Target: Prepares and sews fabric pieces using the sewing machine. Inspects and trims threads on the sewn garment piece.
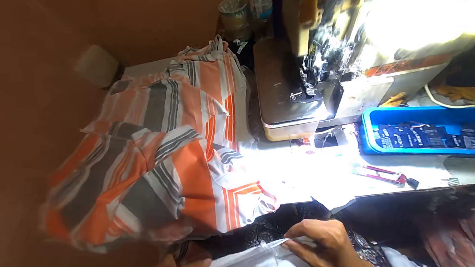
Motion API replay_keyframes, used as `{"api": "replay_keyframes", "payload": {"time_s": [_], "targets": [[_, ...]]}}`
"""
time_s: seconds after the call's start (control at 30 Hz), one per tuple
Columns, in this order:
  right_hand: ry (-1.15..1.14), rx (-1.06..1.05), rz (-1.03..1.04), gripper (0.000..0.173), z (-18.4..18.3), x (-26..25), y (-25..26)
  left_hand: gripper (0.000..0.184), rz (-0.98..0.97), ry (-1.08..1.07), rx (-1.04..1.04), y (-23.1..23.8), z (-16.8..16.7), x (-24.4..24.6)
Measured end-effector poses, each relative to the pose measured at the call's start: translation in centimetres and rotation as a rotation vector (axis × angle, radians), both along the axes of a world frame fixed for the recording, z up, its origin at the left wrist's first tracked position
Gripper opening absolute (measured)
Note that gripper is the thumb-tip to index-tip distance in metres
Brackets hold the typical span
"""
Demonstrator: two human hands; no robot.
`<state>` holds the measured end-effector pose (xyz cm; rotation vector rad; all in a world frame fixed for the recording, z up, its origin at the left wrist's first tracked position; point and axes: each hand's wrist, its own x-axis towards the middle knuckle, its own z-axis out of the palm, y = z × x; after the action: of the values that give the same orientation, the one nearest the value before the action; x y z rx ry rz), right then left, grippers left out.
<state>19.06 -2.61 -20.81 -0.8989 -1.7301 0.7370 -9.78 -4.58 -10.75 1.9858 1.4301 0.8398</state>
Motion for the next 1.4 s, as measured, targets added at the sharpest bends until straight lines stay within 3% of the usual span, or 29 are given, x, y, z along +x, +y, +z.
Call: {"api": "replay_keyframes", "payload": {"time_s": [0.13,0.23,0.3,0.37,0.43,0.5,0.6,0.67,0.77,0.87,1.13,1.27,1.4], "targets": [[0.026,0.024,-0.071,0.016,1.8,-2.9,1.3,0.027,-0.143,0.317,0.190,6.9,4.8,0.5],[0.098,-0.025,-0.061,0.013,3.2,-4.9,3.6,0.035,-0.135,0.537,0.295,13.8,5.1,0.3],[0.110,-0.082,-0.047,0.013,3.5,-6.2,5.1,0.031,-0.174,0.603,0.190,17.7,5.2,0.5],[0.084,-0.107,-0.057,0.012,2.9,-7.5,6.3,0.017,-0.194,0.655,-0.013,20.3,5.2,1.5],[0.050,-0.099,-0.088,0.013,2.0,-8.3,7.1,0.014,-0.166,0.692,-0.209,21.9,4.3,1.8],[0.021,-0.106,-0.095,0.013,1.3,-8.6,7.5,0.016,-0.135,0.668,-0.225,21.7,3.3,1.1],[0.008,-0.112,-0.101,0.014,1.2,-8.1,7.8,0.024,-0.112,0.566,0.151,18.9,3.9,-0.5],[0.026,-0.068,-0.119,0.013,1.8,-7.6,7.9,0.028,-0.049,0.492,0.310,15.9,6.2,-0.8],[0.077,0.077,-0.175,0.010,3.4,-6.8,7.6,0.022,0.007,0.341,0.329,12.1,9.1,-1.3],[0.143,0.177,-0.281,0.009,5.6,-5.8,7.5,0.018,0.030,0.204,0.329,10.9,9.9,-2.2],[0.181,0.258,-0.352,0.014,6.2,-5.2,8.4,0.022,0.068,0.033,0.436,10.9,8.5,-0.8],[0.231,0.220,-0.306,0.012,5.4,-4.9,8.9,0.025,0.059,0.067,0.481,11.2,7.9,0.5],[0.325,0.022,-0.181,0.013,5.0,-3.7,9.5,0.018,0.002,0.128,0.539,13.1,8.0,2.9]]}}
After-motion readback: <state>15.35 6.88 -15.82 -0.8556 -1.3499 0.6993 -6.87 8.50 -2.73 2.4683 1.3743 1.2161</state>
